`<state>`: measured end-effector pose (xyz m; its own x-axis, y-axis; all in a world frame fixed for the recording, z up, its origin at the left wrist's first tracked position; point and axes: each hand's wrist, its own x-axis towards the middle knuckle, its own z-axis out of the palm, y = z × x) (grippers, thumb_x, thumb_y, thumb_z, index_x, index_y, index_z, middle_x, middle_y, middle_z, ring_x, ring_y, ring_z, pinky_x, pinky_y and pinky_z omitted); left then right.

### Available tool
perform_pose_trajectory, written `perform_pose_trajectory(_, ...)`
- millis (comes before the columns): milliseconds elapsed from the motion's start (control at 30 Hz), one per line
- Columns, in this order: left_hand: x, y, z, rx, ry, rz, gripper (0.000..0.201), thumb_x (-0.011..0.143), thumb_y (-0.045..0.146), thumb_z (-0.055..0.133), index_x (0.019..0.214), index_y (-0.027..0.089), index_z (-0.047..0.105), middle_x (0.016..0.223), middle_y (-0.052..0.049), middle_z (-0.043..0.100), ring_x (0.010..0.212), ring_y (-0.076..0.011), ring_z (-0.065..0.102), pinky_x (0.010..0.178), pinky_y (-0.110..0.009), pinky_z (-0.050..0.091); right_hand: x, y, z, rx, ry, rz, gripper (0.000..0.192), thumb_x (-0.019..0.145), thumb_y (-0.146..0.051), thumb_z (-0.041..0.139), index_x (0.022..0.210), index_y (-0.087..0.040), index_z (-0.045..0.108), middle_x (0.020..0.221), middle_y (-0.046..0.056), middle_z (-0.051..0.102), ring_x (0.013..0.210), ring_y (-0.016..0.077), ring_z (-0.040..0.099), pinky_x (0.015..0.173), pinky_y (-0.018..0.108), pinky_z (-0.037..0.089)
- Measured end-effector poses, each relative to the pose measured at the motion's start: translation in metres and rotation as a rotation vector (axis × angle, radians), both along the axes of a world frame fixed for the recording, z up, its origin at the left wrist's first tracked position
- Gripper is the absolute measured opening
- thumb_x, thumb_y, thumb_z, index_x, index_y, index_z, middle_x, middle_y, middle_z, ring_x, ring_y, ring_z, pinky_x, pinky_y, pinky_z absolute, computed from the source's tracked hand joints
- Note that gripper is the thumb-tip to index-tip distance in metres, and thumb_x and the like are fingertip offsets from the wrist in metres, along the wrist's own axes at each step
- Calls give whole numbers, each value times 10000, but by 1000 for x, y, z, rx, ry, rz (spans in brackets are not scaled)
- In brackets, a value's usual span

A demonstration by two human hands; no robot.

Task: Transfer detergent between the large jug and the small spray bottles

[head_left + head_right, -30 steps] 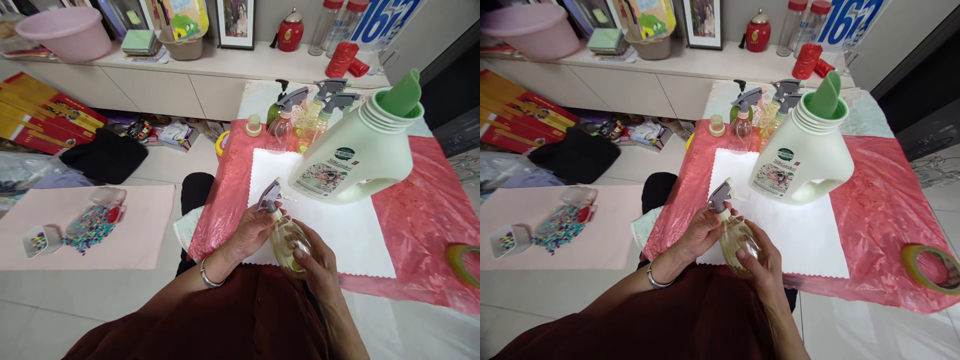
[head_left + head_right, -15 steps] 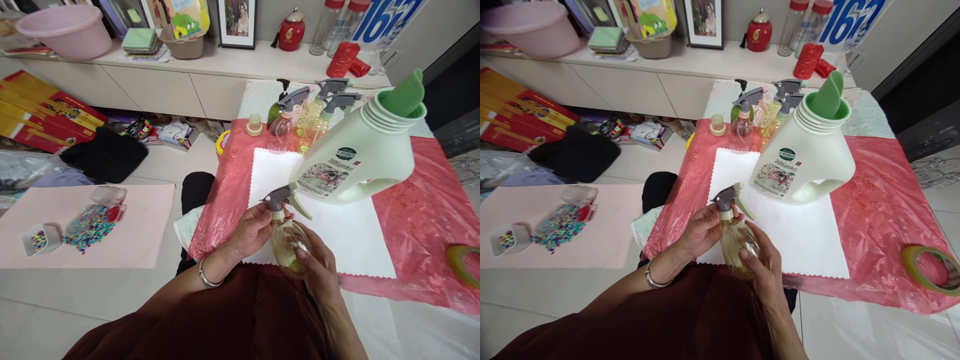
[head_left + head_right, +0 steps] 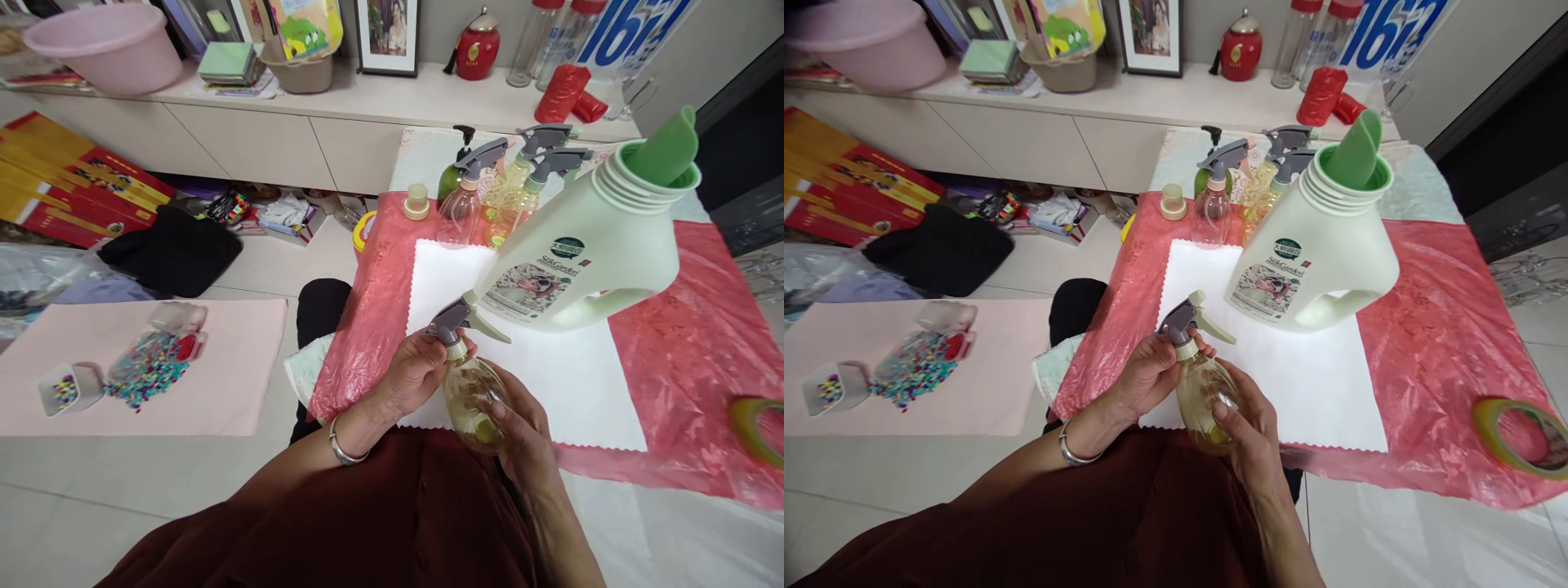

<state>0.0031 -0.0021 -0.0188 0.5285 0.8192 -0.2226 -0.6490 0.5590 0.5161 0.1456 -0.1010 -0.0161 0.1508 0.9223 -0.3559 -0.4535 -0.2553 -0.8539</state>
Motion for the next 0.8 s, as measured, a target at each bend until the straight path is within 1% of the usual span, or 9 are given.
perform_pose_trajectory(133,-1,1,2,-5,4,-26,425,639,422,933,894,129,759,911,-81,744,951,-260,711,1038,-474,468,-2,2,4,-51,136,-6,540,702,-470,853,1175,-233,741,1160,115,668,986,297,670,879,407,551)
perform_pose_trajectory(200,-2,0,5,-3,-12,-34,392,681,431,906,890,133,758,901,-81,744,970,-277,719,1029,-480,477,-4,2,5,-56,155,-9,541,698,-474,853,1171,-233,747,1143,118,673,948,287,676,847,397,557)
perform_pose_trajectory(267,-3,-1,7,7,-29,-42,407,711,461,880,929,141,756,897,-87,746,1012,-298,713,1021,-489,482,-5,2,5,-37,143,-17,536,702,-466,856,1176,-241,749,1137,113,675,943,278,676,869,402,554)
perform_pose_trajectory(333,-3,-2,7,22,-28,-42,462,688,490,887,964,147,748,899,-92,744,1042,-313,702,1011,-496,485,-6,2,5,-17,135,-22,540,700,-460,862,1182,-244,748,1145,111,674,1012,293,664,914,416,545)
perform_pose_trajectory(433,-2,-2,6,13,10,-27,489,620,452,937,948,145,743,894,-77,726,1013,-289,694,1005,-479,484,-7,3,4,-20,147,-27,527,698,-454,866,1169,-246,754,1190,109,661,1125,321,629,954,424,536)
perform_pose_trajectory(533,-2,-2,4,-28,24,-37,463,609,390,954,942,144,749,942,-66,710,1019,-251,676,1028,-443,474,-7,4,3,-42,175,-7,530,704,-472,860,1171,-247,752,1177,108,665,1057,312,658,892,401,564)
perform_pose_trajectory(667,-2,0,3,-40,-3,-39,413,584,355,968,877,145,764,933,-35,680,983,-212,662,999,-404,486,-6,3,3,-61,202,10,547,702,-482,862,1184,-252,743,1153,104,673,997,287,675,753,310,575)
perform_pose_trajectory(733,-2,1,3,-37,-4,-35,414,569,355,974,860,143,769,905,-30,680,933,-194,658,982,-390,484,-6,3,4,-57,207,17,526,713,-489,852,1170,-251,746,1139,101,677,973,285,679,730,313,578)
perform_pose_trajectory(800,-2,1,3,-30,8,-40,457,567,371,974,911,147,773,910,-46,699,934,-206,657,960,-389,481,-7,3,4,-61,217,21,511,716,-495,843,1152,-245,749,1103,100,685,936,290,682,734,345,584)
